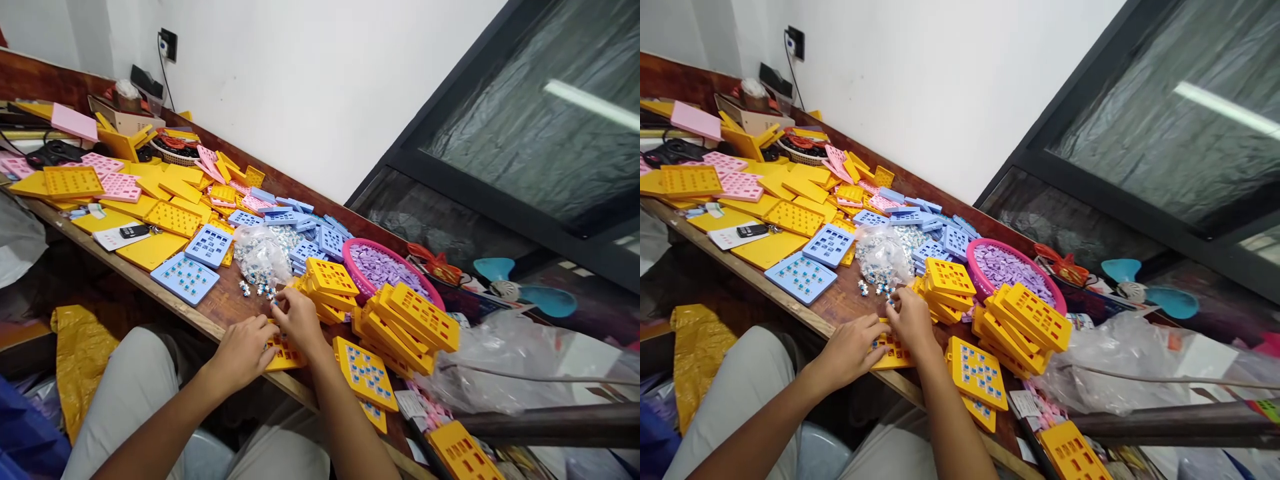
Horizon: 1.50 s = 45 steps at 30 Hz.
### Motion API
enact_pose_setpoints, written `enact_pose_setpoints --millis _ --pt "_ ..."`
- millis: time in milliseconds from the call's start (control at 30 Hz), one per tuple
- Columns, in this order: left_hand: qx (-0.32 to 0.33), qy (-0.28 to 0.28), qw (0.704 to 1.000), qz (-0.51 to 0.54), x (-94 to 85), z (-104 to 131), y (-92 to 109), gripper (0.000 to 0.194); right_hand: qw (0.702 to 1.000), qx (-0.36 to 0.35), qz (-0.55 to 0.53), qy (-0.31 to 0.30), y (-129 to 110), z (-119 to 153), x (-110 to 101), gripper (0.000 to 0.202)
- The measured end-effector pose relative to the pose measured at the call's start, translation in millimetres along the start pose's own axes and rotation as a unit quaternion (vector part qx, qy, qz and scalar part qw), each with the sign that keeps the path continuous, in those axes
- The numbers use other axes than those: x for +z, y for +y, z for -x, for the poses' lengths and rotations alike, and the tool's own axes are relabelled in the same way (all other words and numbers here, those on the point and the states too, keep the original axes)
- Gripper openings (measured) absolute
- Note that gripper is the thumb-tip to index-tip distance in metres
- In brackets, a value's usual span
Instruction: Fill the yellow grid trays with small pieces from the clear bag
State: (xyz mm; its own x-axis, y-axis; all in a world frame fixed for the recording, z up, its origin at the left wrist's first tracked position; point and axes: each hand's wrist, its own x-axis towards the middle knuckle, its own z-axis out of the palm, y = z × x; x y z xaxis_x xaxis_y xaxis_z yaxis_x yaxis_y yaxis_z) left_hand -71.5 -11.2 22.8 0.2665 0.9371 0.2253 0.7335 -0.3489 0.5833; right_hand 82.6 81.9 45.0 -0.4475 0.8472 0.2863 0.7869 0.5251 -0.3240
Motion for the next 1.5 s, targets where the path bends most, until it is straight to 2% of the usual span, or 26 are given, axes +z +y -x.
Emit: enact_pose_setpoints --millis 167,367,533,700,900,1067,1267,1400,1500 --pt "-0.022 -0.003 1.000 -0.021 -1.0 -8.9 2.8 0.024 0.992 0.014 -0.114 0.059 7.4 38.8 -15.9 0.022" --pt "-0.023 -0.003 0.997 -0.068 3.2 -16.3 4.8 0.021 0.991 0.023 -0.120 0.061 20.6 65.3 -4.5 0.016" --pt "0.022 0.040 0.998 -0.051 -0.2 -8.5 1.6 0.023 0.986 0.055 -0.140 0.066 26.9 67.9 1.9 0.018" --pt "0.083 0.018 0.995 -0.048 -4.8 -1.6 0.6 0.019 0.987 0.064 -0.139 0.045 29.4 73.2 -3.1 0.013" --pt "0.078 0.021 0.996 -0.045 -0.7 -4.8 -1.5 0.020 0.982 0.046 -0.182 0.018 30.0 75.5 -11.4 0.013" --pt "0.069 0.014 0.997 -0.017 -1.7 -5.0 -3.0 0.022 0.983 0.062 -0.164 0.045 29.0 73.2 -8.3 0.011" --pt "0.077 0.001 0.997 -0.002 -5.3 -3.0 -2.4 0.023 0.984 0.048 -0.170 0.026 30.4 73.5 -7.2 0.010" --pt "0.058 0.027 0.998 -0.030 -3.2 0.2 2.4 0.020 0.983 0.069 -0.164 0.036 30.0 72.0 -8.1 0.008" --pt "0.038 0.048 0.997 -0.055 1.0 2.9 6.5 0.017 0.987 0.054 -0.151 0.026 29.1 71.0 -8.9 0.011"
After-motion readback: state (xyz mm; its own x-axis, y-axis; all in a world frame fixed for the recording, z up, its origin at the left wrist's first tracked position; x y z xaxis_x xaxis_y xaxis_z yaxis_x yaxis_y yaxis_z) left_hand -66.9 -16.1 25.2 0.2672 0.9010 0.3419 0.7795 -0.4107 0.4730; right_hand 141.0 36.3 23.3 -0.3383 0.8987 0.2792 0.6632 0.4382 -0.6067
